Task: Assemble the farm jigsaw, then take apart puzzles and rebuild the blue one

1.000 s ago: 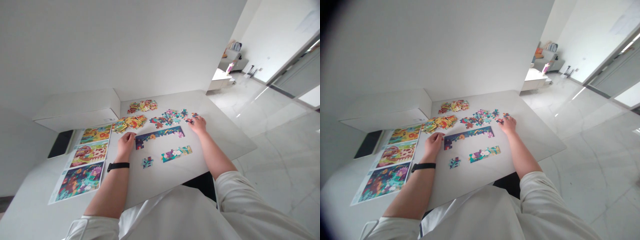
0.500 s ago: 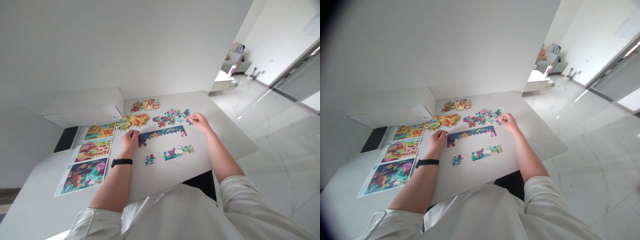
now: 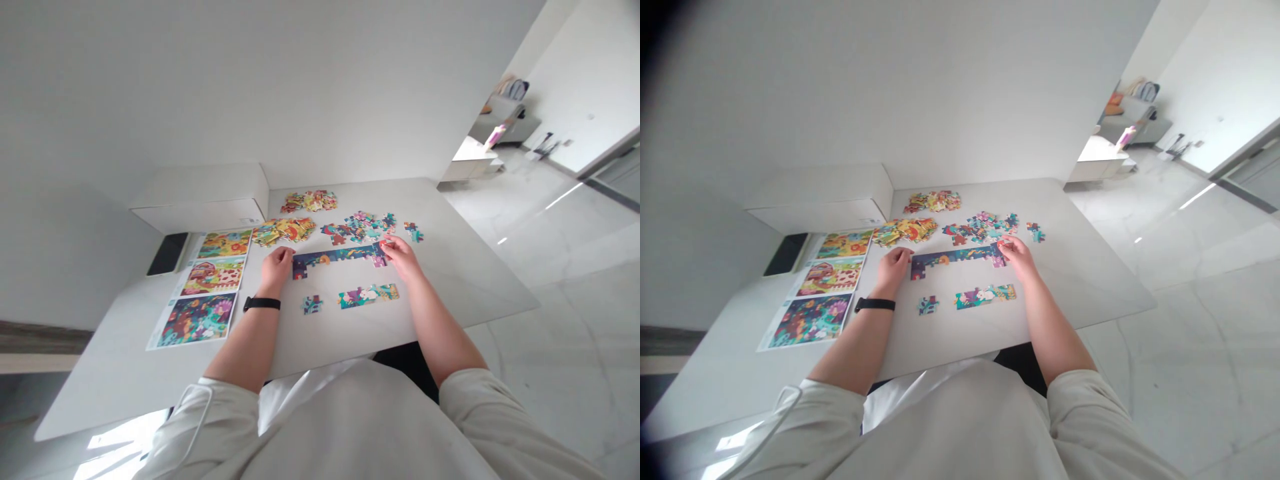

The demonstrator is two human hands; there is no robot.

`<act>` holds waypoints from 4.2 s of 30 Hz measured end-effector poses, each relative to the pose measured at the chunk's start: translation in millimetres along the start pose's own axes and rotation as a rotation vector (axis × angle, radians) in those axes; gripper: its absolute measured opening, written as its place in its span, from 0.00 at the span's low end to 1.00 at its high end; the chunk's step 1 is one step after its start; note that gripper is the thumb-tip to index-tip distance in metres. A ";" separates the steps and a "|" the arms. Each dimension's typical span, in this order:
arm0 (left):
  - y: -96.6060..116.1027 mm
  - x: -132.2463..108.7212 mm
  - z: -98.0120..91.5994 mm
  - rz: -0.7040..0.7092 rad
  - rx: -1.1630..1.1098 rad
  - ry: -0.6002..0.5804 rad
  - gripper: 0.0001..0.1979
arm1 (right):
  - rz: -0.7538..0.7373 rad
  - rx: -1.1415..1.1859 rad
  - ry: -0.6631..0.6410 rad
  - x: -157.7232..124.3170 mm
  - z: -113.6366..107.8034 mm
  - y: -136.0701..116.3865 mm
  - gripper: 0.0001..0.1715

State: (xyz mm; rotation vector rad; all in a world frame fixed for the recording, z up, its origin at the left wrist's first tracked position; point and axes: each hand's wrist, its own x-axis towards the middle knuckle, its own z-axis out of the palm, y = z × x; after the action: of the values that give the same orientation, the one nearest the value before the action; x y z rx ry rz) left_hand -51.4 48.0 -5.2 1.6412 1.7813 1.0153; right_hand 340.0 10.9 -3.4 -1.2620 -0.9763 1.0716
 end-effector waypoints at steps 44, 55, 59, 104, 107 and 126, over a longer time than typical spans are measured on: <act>40.7 -58.7 -30.6 0.014 -0.469 -0.269 0.22 | -0.633 -0.522 -0.457 -61.2 153.1 -12.9 0.23; 13.2 -71.8 -28.1 -0.205 -0.493 -0.346 0.24 | -0.797 -0.778 -0.551 -73.4 154.8 4.6 0.18; 7.8 -72.0 -28.3 -0.216 -0.421 -0.341 0.25 | -0.798 -0.794 -0.576 -74.3 155.9 8.7 0.20; -9.2 -66.4 -22.8 0.318 0.243 -0.168 0.09 | -0.657 -0.985 -0.835 -90.4 141.2 -15.8 0.14; -8.4 -66.8 -22.8 0.324 0.235 -0.165 0.09 | -0.646 -1.070 -0.869 -104.2 143.1 -10.4 0.17; -9.0 -61.7 -27.2 0.347 0.117 -0.142 0.10 | -0.738 -1.029 -0.857 -120.2 157.3 -7.7 0.17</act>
State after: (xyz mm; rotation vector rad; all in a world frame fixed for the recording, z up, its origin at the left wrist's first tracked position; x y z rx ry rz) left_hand -69.5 -17.5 -3.6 2.0920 1.5195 0.9240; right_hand 159.9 -68.9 17.7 -0.9705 -2.6247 0.4397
